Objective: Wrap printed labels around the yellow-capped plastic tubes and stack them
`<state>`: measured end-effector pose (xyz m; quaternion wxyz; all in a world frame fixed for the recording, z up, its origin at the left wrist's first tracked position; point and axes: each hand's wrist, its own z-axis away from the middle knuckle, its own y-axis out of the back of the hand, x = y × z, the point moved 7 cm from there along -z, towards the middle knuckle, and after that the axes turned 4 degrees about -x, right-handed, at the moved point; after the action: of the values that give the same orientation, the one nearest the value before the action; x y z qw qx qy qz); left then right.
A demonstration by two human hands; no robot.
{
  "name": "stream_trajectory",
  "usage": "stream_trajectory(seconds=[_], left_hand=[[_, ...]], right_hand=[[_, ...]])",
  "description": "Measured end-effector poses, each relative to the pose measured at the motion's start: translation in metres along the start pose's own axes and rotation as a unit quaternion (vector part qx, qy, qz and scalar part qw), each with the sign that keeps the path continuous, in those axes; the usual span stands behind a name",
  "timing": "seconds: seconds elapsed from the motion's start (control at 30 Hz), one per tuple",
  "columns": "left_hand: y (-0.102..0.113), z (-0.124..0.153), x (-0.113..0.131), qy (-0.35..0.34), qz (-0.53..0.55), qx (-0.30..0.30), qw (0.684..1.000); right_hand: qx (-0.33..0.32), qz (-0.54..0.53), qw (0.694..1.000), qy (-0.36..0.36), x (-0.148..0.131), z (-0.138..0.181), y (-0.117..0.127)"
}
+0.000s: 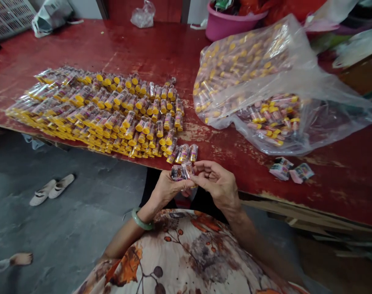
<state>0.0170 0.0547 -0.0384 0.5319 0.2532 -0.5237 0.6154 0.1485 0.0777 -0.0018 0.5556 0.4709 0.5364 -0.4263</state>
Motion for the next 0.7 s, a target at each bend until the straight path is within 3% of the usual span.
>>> stream_trajectory(seconds=[0.2, 0.37, 0.6, 0.7], left_hand=[[0.007, -0.01, 0.012, -0.027, 0.017, 0.033, 0.999], [0.019, -0.015, 0.019, -0.032, 0.075, 0.065, 0.995], [0.023, -0.008, 0.011, 0.03, 0.213, 0.073, 0.974], [0.019, -0.004, 0.01, 0.041, 0.223, 0.047, 0.973]], right_hand=[[-0.041, -0.052, 0.996, -0.064, -0.002, -0.028, -0.017], [-0.012, -0.082, 0.994, -0.069, -0.005, -0.067, -0.017], [0.117, 0.064, 0.991, -0.019, 0.003, -0.189, -0.026], [0.14, 0.14, 0.98, 0.026, 0.0, -0.203, -0.016]])
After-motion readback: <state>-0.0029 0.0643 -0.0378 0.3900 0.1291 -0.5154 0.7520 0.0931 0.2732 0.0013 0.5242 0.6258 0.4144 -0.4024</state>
